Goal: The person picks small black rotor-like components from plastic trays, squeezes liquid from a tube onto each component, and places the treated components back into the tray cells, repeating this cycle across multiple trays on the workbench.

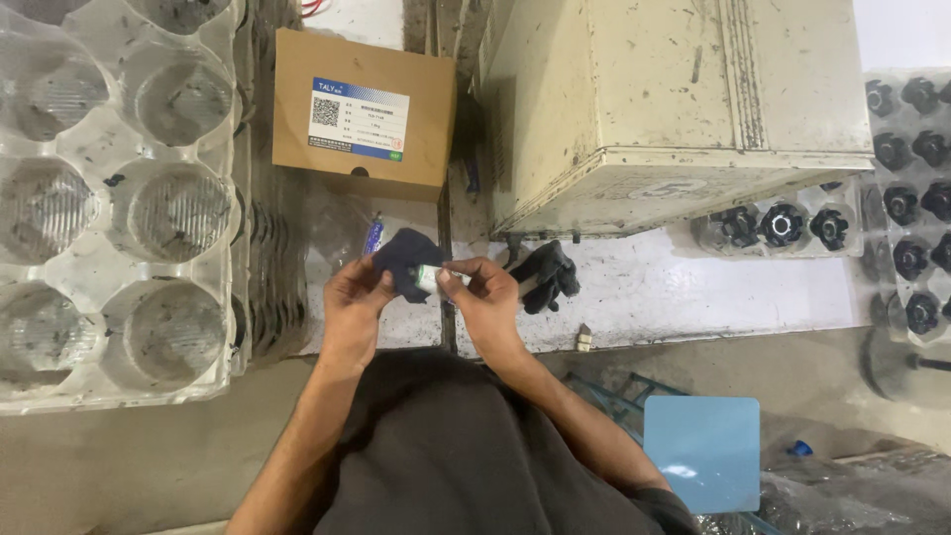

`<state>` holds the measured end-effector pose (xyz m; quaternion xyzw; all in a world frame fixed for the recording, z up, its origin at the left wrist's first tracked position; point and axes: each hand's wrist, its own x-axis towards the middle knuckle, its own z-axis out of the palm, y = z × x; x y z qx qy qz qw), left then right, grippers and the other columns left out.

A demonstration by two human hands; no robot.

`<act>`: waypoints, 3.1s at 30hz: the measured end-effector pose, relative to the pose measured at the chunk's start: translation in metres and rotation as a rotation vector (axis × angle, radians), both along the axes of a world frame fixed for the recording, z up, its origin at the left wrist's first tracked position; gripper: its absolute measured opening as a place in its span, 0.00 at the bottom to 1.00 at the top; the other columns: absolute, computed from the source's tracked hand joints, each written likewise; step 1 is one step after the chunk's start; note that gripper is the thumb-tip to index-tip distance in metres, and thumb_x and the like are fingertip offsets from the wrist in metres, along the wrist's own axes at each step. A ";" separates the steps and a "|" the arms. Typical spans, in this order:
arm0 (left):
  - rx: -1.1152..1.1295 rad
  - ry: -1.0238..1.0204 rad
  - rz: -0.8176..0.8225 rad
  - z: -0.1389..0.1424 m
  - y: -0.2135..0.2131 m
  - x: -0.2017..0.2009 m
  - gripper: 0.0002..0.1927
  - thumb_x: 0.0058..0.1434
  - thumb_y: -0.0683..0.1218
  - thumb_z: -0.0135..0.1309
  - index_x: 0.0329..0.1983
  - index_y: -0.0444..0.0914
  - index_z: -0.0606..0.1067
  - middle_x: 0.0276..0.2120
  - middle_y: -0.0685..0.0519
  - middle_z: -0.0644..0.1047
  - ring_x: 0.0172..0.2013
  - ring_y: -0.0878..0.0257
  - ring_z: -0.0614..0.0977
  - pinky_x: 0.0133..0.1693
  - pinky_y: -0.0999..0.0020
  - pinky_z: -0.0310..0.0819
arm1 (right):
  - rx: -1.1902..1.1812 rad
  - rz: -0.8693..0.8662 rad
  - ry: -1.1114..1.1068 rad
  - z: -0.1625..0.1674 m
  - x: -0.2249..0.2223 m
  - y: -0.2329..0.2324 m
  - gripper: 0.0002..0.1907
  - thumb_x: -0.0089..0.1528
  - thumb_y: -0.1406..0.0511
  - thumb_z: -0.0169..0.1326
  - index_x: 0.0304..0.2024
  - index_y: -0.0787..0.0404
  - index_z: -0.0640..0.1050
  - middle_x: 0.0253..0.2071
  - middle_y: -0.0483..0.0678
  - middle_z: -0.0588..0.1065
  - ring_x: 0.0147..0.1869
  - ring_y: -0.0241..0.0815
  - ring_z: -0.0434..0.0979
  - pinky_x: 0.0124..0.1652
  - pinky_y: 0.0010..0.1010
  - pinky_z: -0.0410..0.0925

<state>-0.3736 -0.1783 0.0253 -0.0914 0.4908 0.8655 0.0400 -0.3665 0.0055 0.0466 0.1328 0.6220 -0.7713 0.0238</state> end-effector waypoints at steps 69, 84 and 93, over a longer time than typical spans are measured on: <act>-0.224 0.445 -0.113 0.144 -0.004 0.065 0.18 0.68 0.48 0.63 0.50 0.30 0.74 0.45 0.52 0.79 0.44 0.70 0.79 0.49 0.77 0.75 | 0.140 0.539 0.199 0.090 0.059 0.062 0.17 0.57 0.81 0.54 0.49 0.70 0.79 0.44 0.52 0.81 0.52 0.40 0.82 0.49 0.31 0.74; -0.528 0.565 -0.301 0.190 -0.002 0.057 0.12 0.53 0.30 0.57 0.41 0.31 0.76 0.37 0.50 0.81 0.40 0.63 0.83 0.44 0.73 0.77 | 0.559 0.549 0.254 0.149 0.083 0.051 0.17 0.51 0.66 0.73 0.33 0.69 0.79 0.28 0.52 0.76 0.34 0.41 0.75 0.37 0.31 0.68; -0.587 0.544 -0.226 0.193 0.004 0.070 0.16 0.50 0.28 0.53 0.41 0.33 0.77 0.39 0.49 0.81 0.40 0.61 0.84 0.40 0.72 0.80 | -0.018 0.441 0.258 0.117 0.103 0.040 0.12 0.66 0.67 0.60 0.48 0.72 0.80 0.40 0.47 0.79 0.45 0.34 0.73 0.46 0.26 0.66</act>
